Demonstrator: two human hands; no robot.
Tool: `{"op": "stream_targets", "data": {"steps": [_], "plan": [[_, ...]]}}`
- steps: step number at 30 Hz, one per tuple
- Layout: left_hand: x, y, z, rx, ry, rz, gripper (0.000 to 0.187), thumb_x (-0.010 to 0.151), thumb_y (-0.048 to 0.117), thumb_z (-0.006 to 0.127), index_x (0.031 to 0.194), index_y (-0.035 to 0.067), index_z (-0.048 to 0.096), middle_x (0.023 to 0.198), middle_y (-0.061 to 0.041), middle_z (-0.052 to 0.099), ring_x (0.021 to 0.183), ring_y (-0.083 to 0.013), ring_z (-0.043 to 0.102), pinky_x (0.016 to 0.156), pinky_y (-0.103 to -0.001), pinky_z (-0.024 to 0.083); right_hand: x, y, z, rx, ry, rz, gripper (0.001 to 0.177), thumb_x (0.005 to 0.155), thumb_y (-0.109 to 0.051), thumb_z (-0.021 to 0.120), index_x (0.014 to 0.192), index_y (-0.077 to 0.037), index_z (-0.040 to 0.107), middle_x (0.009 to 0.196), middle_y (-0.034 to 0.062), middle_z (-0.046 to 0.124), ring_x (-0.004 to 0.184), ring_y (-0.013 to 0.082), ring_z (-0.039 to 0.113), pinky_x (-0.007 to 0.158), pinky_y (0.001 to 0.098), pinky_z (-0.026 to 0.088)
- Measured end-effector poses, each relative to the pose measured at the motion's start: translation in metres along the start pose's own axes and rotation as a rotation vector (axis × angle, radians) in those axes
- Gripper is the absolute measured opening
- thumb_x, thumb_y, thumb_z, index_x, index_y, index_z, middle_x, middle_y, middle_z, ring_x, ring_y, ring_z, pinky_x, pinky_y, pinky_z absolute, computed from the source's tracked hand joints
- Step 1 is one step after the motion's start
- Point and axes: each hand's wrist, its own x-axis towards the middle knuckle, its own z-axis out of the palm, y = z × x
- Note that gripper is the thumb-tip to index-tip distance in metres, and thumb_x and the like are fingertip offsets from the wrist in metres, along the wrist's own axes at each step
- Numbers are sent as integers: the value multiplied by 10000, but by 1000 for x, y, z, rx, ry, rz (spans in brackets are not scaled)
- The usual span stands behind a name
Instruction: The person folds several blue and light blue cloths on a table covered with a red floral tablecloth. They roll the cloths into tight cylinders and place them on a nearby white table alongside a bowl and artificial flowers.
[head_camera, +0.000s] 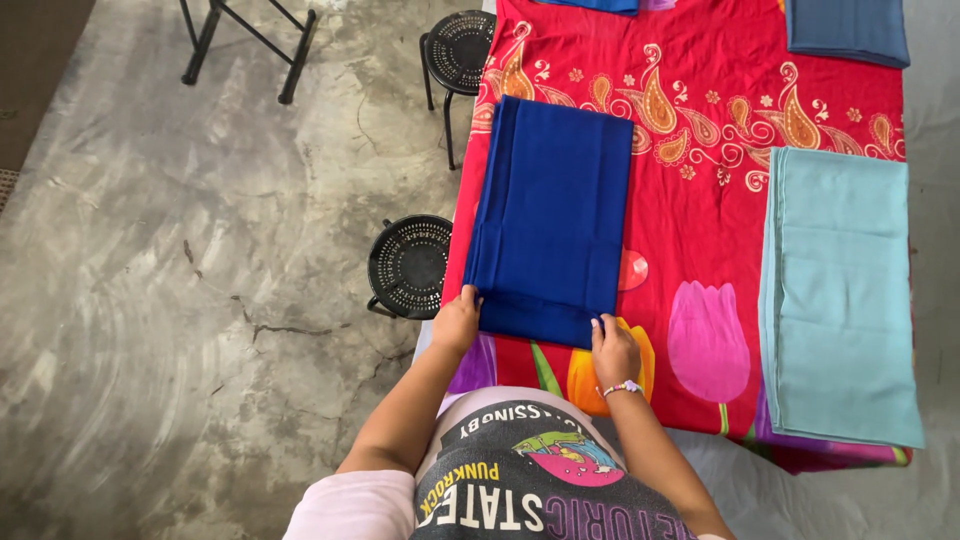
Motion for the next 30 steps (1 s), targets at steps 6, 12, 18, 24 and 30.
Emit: {"op": "stream_targets", "data": {"steps": [6, 12, 18, 24, 30], "plan": [[-3, 6, -12, 3, 70, 37, 405, 1045, 318, 498, 1393, 153, 373, 1079, -183, 666, 995, -406, 693, 827, -494, 601, 4, -9, -19, -50, 37, 24, 369, 993, -403, 596, 1258, -146, 588, 938, 110, 706, 880, 307, 713, 777, 445, 590], [-14, 28, -24, 240, 553, 408, 603, 915, 357, 646, 1477, 208, 485, 1364, -116, 577, 1208, -314, 583, 997, -439, 469, 9, -35, -34, 9, 134, -222, 411, 962, -305, 619, 1344, -156, 590, 1267, 115, 608, 1145, 317, 614, 944, 464, 510], [-33, 51, 18, 158, 414, 721, 552, 939, 349, 608, 1467, 216, 520, 1492, -111, 529, 1396, -318, 475, 1136, -479, 369, -4, -60, -20, 60, -37, -509, 453, 989, -319, 562, 1426, -200, 543, 1553, 96, 459, 1407, 301, 456, 1108, 448, 415], [-34, 31, 22, 288, 120, 589, 617, 1007, 489, 484, 1577, 295, 349, 1636, -46, 351, 1531, -250, 267, 1233, -496, 198, -8, -48, -12, -11, -337, -505, 577, 1049, -504, 371, 1588, -301, 331, 1691, 35, 222, 1536, 270, 225, 1187, 515, 258], [-29, 18, 15, 283, 66, 537, 617, 1030, 487, 453, 1596, 288, 310, 1652, -49, 313, 1541, -244, 238, 1238, -476, 201, -10, -37, -4, -43, -305, -489, 574, 1049, -503, 376, 1594, -333, 319, 1691, 24, 225, 1529, 262, 248, 1170, 528, 292]]}}
